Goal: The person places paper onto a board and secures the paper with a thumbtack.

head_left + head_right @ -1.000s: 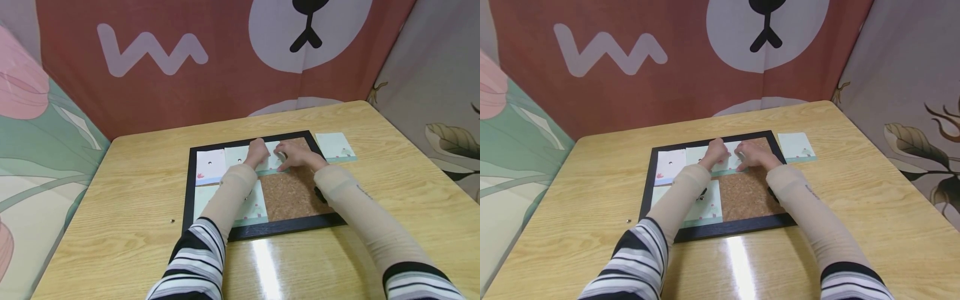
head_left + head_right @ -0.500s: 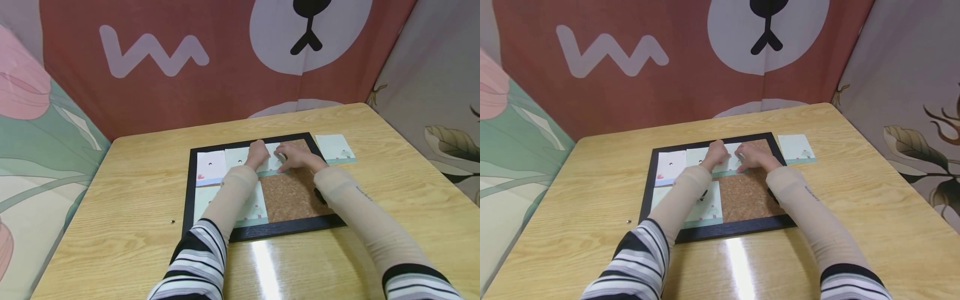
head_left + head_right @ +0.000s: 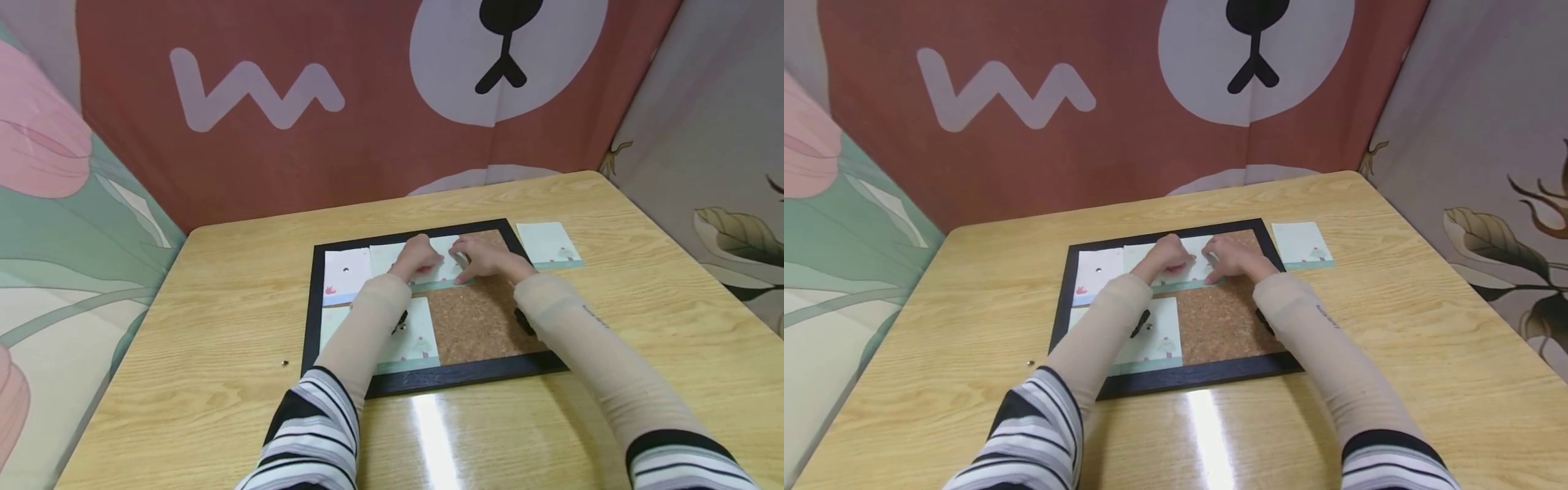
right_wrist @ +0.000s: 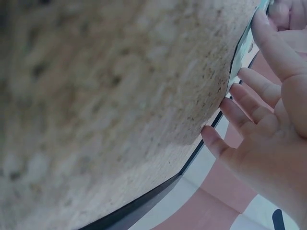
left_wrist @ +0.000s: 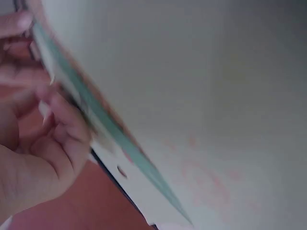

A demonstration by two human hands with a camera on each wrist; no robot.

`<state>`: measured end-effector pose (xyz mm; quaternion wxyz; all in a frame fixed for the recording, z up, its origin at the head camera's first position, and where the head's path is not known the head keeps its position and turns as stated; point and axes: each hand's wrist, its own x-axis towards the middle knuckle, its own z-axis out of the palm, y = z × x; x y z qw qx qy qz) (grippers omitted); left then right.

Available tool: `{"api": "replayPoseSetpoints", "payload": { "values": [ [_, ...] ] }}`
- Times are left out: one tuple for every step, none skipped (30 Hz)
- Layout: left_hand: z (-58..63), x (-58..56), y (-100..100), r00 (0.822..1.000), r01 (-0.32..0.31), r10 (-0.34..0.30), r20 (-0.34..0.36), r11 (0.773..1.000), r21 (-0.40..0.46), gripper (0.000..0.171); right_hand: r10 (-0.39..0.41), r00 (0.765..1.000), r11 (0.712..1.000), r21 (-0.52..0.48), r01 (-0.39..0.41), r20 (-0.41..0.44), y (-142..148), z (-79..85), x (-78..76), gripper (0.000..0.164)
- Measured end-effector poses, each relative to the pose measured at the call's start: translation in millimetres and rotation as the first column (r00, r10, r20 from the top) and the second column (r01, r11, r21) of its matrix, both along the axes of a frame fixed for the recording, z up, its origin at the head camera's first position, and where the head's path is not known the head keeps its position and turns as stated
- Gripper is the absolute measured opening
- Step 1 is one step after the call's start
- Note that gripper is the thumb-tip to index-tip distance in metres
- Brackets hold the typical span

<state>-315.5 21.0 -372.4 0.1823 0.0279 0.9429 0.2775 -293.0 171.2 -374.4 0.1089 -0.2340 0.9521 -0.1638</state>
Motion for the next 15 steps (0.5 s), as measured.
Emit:
{"api": "replayPoseSetpoints", "payload": {
  "values": [
    [1.8,0.3,-3.0,1.000,0.007,-0.007,0.018,1.000,-0.015,0.024,0.000,1.000,1.000,0.001,0.000,-0.001,-0.1,-0.1,-0.1,0.064],
    [3.9,1.0,-6.2,0.999,0.009,-0.009,0.037,1.000,-0.021,0.026,-0.001,1.000,1.000,0.000,0.001,-0.001,-0.2,-0.1,-0.3,0.064],
    [5.7,1.7,-10.0,0.999,0.012,-0.010,0.050,1.000,-0.027,0.027,-0.003,1.000,1.000,0.000,0.003,0.001,-0.3,-0.1,-0.4,0.064],
    [7.6,2.7,-13.8,0.998,0.012,-0.010,0.058,0.999,-0.035,0.029,-0.004,1.000,1.000,0.001,0.004,0.003,-0.4,-0.1,-0.4,0.064],
    [9.0,3.5,-17.4,0.998,0.010,-0.007,0.063,0.999,-0.043,0.030,-0.002,1.000,1.000,0.002,0.002,0.003,-0.4,-0.1,-0.4,0.064],
    [10.7,5.3,-21.1,0.998,0.010,-0.007,0.061,0.999,-0.054,0.030,0.000,1.000,1.000,0.001,0.000,0.000,-0.5,0.0,0.1,0.064],
    [12.1,7.3,-24.6,0.998,0.010,-0.006,0.056,0.998,-0.061,0.030,0.005,1.000,1.000,0.000,-0.005,-0.003,-0.3,-0.1,0.4,0.064],
    [13.6,9.7,-28.0,0.999,0.009,-0.005,0.052,0.998,-0.065,0.030,0.002,1.000,1.000,0.001,-0.002,-0.001,-0.4,0.3,1.2,0.065],
    [15.2,12.3,-31.4,0.999,0.013,-0.010,0.044,0.997,-0.070,0.031,-0.001,1.000,1.000,0.000,0.001,0.003,-0.3,0.0,1.3,0.065],
    [17.0,15.3,-34.4,0.999,0.016,-0.014,0.035,0.997,-0.072,0.032,-0.002,1.000,1.000,-0.006,0.002,0.007,0.0,-0.5,1.2,0.065],
    [18.7,18.4,-37.8,1.000,0.021,-0.019,0.022,0.998,-0.058,0.031,0.002,1.000,1.000,-0.014,-0.002,0.005,0.5,-1.3,0.8,0.066],
    [20.6,21.7,-41.6,1.000,0.029,-0.028,0.007,0.999,-0.036,0.031,0.003,1.000,1.000,-0.021,-0.003,0.007,0.9,-2.0,0.2,0.068],
    [22.3,23.9,-45.3,0.999,0.033,-0.033,0.000,0.999,-0.008,0.032,0.002,1.000,1.000,-0.024,-0.002,0.012,1.2,-2.8,-0.9,0.069],
    [24.2,26.3,-49.3,0.999,0.036,-0.035,-0.010,0.999,0.023,0.032,0.014,1.000,0.999,-0.032,-0.014,-0.002,3.9,-8.6,-5.5,0.070],
    [25.9,28.3,-53.6,0.999,0.040,-0.039,-0.023,0.998,0.051,0.033,0.019,1.000,0.999,-0.038,-0.019,-0.001,4.2,-9.6,-6.8,0.072]
  ]
}}
